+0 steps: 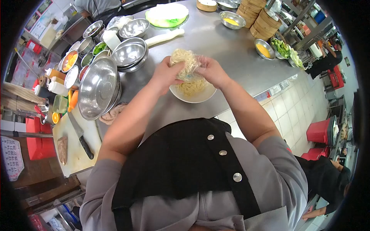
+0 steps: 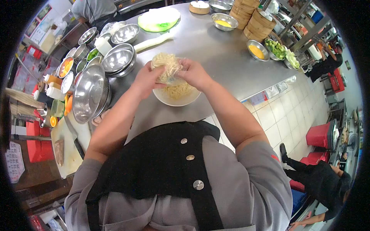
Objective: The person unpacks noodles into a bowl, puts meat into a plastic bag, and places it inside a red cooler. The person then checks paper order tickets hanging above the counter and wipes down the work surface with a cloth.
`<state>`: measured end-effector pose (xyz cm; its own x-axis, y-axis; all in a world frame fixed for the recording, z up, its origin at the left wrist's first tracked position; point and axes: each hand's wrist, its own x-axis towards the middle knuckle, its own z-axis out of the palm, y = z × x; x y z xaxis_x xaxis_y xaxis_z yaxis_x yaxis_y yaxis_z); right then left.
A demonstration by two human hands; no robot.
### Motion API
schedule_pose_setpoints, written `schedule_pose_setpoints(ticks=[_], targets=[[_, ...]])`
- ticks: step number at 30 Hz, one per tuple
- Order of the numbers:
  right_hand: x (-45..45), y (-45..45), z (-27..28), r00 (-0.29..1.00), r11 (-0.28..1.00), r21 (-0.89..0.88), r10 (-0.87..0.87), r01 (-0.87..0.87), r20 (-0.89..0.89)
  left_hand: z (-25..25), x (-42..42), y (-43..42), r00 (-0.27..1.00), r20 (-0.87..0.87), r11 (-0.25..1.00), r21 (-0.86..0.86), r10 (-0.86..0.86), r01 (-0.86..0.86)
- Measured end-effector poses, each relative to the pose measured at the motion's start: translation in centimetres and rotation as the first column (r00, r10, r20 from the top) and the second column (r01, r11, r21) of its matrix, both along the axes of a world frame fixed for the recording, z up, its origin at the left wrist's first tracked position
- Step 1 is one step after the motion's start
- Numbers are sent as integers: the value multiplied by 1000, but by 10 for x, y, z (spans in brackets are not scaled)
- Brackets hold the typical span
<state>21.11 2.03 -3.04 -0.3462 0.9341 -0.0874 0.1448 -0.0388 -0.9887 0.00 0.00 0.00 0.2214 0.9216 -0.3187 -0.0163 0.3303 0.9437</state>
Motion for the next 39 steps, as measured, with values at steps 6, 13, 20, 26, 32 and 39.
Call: schedule_pose_setpoints(ticks=[6, 13, 20, 26, 32, 39], targets=[[-9, -4, -2, 994, 998, 13, -65, 64, 93, 2, 1, -2, 994, -5, 994, -24, 105, -105], [-1, -15, 19, 986, 997, -23, -65, 69, 151, -17, -14, 16, 948, 122, 955, -12, 295, -295], [17, -9, 3, 1000, 1000, 13, -9, 8, 29, 1, -19, 8, 954, 271, 990, -92, 126, -104], [5, -7, 8, 998, 998, 63, 11, -15, 57, 8, 4, 3, 992, 124, 996, 90, -11, 0], [-1, -18, 12, 996, 999, 18, -42, 41, 85, -2, 7, 14, 989, 90, 984, 123, 118, -128], [20, -32, 8, 832, 984, 176, -84, -17, 548, 6, -7, 23, 934, 263, 952, 123, 241, -280]])
